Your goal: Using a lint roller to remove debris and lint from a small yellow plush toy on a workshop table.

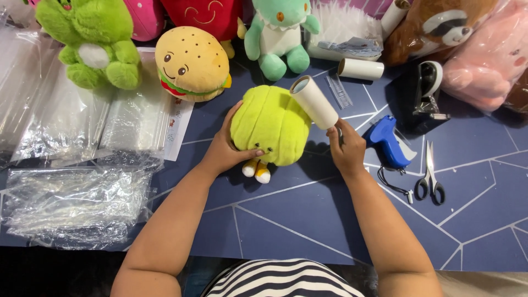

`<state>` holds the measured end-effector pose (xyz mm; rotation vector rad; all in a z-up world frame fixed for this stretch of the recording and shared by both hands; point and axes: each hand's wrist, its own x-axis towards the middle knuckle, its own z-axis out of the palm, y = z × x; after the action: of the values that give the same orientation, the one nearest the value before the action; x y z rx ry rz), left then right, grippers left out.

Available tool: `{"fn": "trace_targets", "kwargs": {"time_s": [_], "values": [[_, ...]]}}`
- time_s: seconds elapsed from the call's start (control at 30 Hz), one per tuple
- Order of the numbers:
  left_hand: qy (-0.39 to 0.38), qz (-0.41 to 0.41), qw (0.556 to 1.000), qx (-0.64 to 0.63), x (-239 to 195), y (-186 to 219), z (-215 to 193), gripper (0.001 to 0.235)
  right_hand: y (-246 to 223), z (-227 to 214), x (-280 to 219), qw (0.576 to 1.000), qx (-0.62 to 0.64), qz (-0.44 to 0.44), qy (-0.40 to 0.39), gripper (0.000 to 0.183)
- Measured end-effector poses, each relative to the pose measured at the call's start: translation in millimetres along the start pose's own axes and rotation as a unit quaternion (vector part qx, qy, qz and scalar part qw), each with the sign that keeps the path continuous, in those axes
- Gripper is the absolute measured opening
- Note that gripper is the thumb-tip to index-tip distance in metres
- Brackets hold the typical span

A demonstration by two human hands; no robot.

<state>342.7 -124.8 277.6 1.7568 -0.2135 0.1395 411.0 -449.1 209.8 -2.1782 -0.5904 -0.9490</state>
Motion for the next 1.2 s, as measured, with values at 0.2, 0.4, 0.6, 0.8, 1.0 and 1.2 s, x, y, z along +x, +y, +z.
{"fn": "trace_targets", "kwargs": {"time_s": [0.2, 0.4, 0.6, 0.8, 1.0, 1.2], "values": [[-0.003, -0.010, 1.000, -0.007, -1.0, 0.1, -0.4, 0.124, -13.5, -1.0, -0.2, 0.998, -0.009, 0.050, -0.045, 0.034], [-0.006, -0.005, 1.000, 0.000, -1.1, -0.8, 0.1, 0.125, -37.7, 0.2, 9.3, 0.981, -0.068, 0.141, -0.116, 0.038], [-0.010, -0.006, 1.000, 0.002, -3.0, 4.5, 0.3, 0.123, -28.3, 2.7, 4.3, 0.979, -0.045, 0.163, -0.116, 0.037], [-0.001, 0.000, 1.000, 0.003, -3.8, 3.1, 1.1, 0.123, -12.3, -1.1, 2.6, 0.980, -0.112, 0.084, -0.142, 0.031], [0.006, 0.000, 1.000, 0.001, -3.5, 5.5, 0.5, 0.123, -57.7, -55.4, 46.2, 0.989, -0.009, -0.061, 0.137, 0.014], [0.022, 0.000, 1.000, -0.010, -2.3, -5.6, 1.6, 0.124, -121.2, -91.1, 84.4, 0.894, 0.045, -0.254, 0.367, 0.029]]}}
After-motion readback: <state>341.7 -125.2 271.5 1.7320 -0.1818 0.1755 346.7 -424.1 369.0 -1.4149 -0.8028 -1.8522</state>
